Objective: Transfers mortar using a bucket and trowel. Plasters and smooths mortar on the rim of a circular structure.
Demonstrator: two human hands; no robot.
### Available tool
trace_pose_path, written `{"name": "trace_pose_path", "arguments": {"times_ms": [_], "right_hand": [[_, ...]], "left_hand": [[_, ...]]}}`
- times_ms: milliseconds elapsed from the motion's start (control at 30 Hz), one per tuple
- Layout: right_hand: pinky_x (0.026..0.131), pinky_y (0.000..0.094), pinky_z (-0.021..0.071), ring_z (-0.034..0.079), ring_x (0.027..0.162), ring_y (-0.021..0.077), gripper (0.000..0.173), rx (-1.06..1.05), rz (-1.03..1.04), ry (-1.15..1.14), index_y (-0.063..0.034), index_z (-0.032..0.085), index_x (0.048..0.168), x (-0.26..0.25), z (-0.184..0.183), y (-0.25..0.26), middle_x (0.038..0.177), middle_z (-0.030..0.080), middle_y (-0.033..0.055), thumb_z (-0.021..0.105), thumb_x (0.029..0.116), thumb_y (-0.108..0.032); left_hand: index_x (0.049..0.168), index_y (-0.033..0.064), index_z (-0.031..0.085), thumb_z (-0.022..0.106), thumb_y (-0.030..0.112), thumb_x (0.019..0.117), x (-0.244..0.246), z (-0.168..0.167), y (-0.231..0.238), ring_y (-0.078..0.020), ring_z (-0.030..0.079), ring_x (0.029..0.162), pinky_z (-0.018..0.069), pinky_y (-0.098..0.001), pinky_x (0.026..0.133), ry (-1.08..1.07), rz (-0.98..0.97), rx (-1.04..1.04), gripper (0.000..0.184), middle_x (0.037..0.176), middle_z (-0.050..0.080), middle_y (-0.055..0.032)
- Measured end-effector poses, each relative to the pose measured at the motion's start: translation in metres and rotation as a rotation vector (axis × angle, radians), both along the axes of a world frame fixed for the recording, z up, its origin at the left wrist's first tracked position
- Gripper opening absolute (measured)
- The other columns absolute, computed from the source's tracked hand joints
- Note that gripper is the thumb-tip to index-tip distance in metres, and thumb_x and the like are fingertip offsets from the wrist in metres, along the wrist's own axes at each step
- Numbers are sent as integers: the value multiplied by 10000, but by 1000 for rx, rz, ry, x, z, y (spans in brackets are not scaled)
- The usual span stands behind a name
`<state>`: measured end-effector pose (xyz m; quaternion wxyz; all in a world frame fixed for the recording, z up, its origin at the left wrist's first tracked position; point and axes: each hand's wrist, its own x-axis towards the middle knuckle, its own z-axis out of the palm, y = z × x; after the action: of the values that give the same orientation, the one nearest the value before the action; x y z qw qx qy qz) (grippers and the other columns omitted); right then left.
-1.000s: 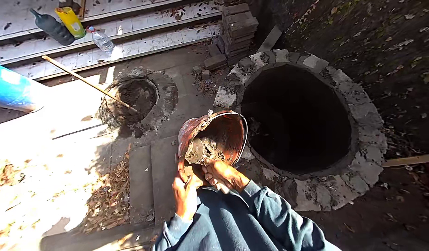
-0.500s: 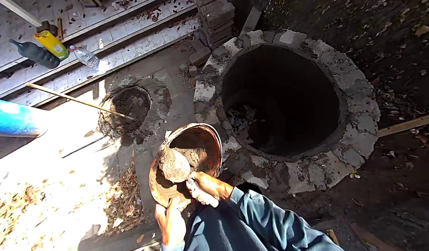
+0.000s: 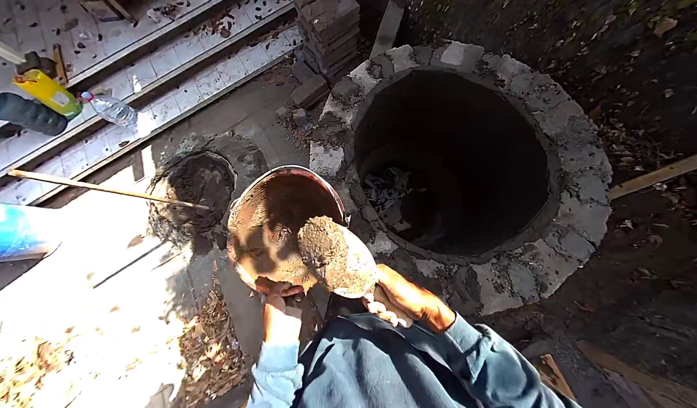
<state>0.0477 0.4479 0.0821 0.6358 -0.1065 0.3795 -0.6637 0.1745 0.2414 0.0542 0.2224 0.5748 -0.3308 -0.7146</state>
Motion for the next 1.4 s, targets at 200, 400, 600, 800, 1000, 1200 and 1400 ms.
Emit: {"name": "trace_pose_path", "arguments": {"times_ms": [200, 400, 600, 800, 1000, 1200, 1400], "right_hand": [[390, 154, 421, 492, 421, -8, 498, 98, -341, 53, -225, 598, 770, -6, 6, 61, 590, 562, -96, 352, 1041, -564], [400, 166, 446, 504, 440, 2, 585, 98, -595, -73, -203, 644, 810, 15, -3, 97, 611, 539, -89, 593, 859, -784], [389, 172, 448, 512, 422, 22, 576, 155, -733, -134, -188, 629, 756, 28, -13, 115, 579, 518, -74, 610, 869, -752], [402, 164, 447, 504, 431, 4, 615, 160, -709, -154, -212, 623, 751, 30, -30, 134, 586, 508, -99, 616, 802, -825], [416, 160, 438, 503, 454, 2, 640, 212, -641, -77, -232, 615, 768, 14, -39, 141, 613, 520, -104, 500, 850, -856], [431, 138, 439, 510, 464, -8, 588, 306, -587, -4, -241, 599, 781, -12, -36, 143, 620, 539, -104, 341, 985, -729], [425, 149, 433, 498, 448, 5, 582, 274, -488, -48, -214, 568, 761, -49, -46, 172, 606, 525, -90, 435, 956, -746]], "left_hand": [[945, 63, 496, 395, 37, 1035, -92, 3, -18, -68, 563, 597, 531, -206, 577, 30, -92, -11, 137, 721, 552, -21], [967, 95, 472, 432, 36, 981, -143, -21, -13, -110, 539, 631, 501, -220, 567, 104, 12, 143, 72, 798, 530, -54], [1010, 118, 458, 420, 84, 1031, -149, -43, 5, -119, 526, 719, 499, -244, 664, 57, -18, 152, 55, 873, 498, -42], [983, 118, 483, 405, 130, 1043, -148, -54, 19, -108, 543, 670, 498, -227, 610, 104, 29, 195, 99, 826, 525, -31], [961, 105, 491, 403, 95, 1039, -155, -54, 33, -107, 569, 654, 515, -217, 592, 129, 18, 237, 118, 804, 554, -41], [963, 115, 489, 381, 135, 1060, -169, -47, 42, -99, 572, 674, 517, -206, 621, 100, 35, 260, 146, 817, 547, -35], [1177, 75, 474, 369, 192, 1079, -164, -61, 50, -229, 692, 939, 615, -379, 786, 177, -40, 232, 185, 1053, 625, -125]]}}
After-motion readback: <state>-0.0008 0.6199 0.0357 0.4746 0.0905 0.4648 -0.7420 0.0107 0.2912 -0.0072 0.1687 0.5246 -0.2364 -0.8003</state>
